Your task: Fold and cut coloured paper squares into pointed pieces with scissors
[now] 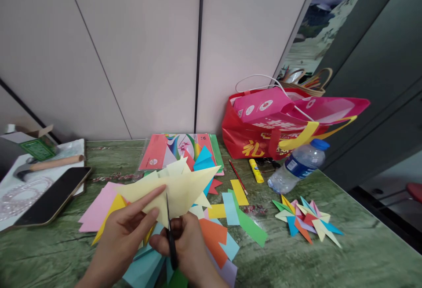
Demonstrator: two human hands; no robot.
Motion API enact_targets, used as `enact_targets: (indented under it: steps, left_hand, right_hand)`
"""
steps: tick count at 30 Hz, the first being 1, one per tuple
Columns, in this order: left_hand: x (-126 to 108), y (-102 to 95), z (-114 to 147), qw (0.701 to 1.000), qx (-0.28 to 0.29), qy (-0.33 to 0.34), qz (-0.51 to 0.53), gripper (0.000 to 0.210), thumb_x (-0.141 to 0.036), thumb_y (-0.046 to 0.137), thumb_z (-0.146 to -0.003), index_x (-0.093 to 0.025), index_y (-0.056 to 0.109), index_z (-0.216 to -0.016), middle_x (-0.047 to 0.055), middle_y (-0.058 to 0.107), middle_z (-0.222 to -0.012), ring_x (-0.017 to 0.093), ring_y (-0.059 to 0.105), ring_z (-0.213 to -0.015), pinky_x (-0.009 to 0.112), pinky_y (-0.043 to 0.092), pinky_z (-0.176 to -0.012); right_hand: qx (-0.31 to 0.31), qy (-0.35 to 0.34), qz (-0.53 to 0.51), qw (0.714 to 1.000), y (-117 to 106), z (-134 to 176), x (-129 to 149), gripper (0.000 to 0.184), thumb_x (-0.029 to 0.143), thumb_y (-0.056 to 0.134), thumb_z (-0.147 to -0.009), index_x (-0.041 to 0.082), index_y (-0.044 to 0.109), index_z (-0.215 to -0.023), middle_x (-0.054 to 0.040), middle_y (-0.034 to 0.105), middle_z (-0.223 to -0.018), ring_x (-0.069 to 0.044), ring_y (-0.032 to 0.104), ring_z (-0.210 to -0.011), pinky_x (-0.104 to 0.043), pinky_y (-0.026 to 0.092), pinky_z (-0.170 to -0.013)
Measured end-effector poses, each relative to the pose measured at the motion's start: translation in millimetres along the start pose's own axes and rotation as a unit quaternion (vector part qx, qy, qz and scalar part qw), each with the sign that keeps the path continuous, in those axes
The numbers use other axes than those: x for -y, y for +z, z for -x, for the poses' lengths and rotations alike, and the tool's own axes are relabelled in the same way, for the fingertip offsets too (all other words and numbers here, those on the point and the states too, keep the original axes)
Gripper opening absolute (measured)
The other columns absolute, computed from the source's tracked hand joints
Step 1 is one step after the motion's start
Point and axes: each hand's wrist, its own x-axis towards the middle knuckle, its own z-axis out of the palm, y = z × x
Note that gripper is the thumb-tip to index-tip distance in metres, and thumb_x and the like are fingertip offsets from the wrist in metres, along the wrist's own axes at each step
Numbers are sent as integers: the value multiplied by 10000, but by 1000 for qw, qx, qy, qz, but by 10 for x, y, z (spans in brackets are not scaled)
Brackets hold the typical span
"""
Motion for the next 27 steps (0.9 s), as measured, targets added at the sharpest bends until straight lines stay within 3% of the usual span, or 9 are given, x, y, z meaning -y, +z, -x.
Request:
enact_targets:
  steps: [2, 13, 19, 23, 27]
  left_hand:
    - [-6, 3, 5, 1000, -22, -2, -2, 342, -222, 640, -710, -215, 703, -1046, 10, 726, -714, 149, 658, -648, 188, 518, -571]
    - [-108, 80, 60, 999, -12, -48, 18, 399, -284, 613, -730, -180, 660, -1112, -53, 623, -513, 89, 523, -353, 174, 426, -350]
    - [-16, 3, 12, 1000, -3, -17, 3, 343, -227, 641, -709, -211, 704, -1046, -21, 675, -607, 136, 630, -594, 177, 495, -531]
    - [45, -49, -9, 999, 37, -15, -8, 371, -252, 626, -742, -226, 671, -1109, -3, 698, -637, 135, 627, -548, 178, 487, -491]
    - [-13, 7, 14, 1000, -4, -22, 4, 343, -242, 650, -706, -233, 707, -1045, 15, 733, -734, 145, 648, -599, 183, 509, -534]
  right_hand:
    - [-1, 3, 4, 1000, 4, -1, 6, 401, 396, 775, -527, 179, 455, -634, 75, 381, -479, -66, 300, -447, -200, 241, -411]
    - [-7, 15, 12, 1000, 9, -12, -1, 376, 407, 760, -544, 170, 488, -652, 69, 426, -447, -73, 356, -395, -201, 280, -392]
    - [0, -14, -27, 1000, 9, -11, -35, 383, 368, 781, -527, 154, 502, -679, 66, 425, -500, -65, 319, -459, -188, 255, -418]
    - [2, -11, -13, 1000, -4, -2, -32, 385, 381, 779, -526, 150, 512, -679, 59, 441, -488, -74, 344, -453, -196, 267, -419]
    - [-3, 3, -5, 1000, -4, -6, -21, 387, 382, 780, -524, 154, 500, -666, 58, 444, -476, -76, 355, -438, -197, 272, -413]
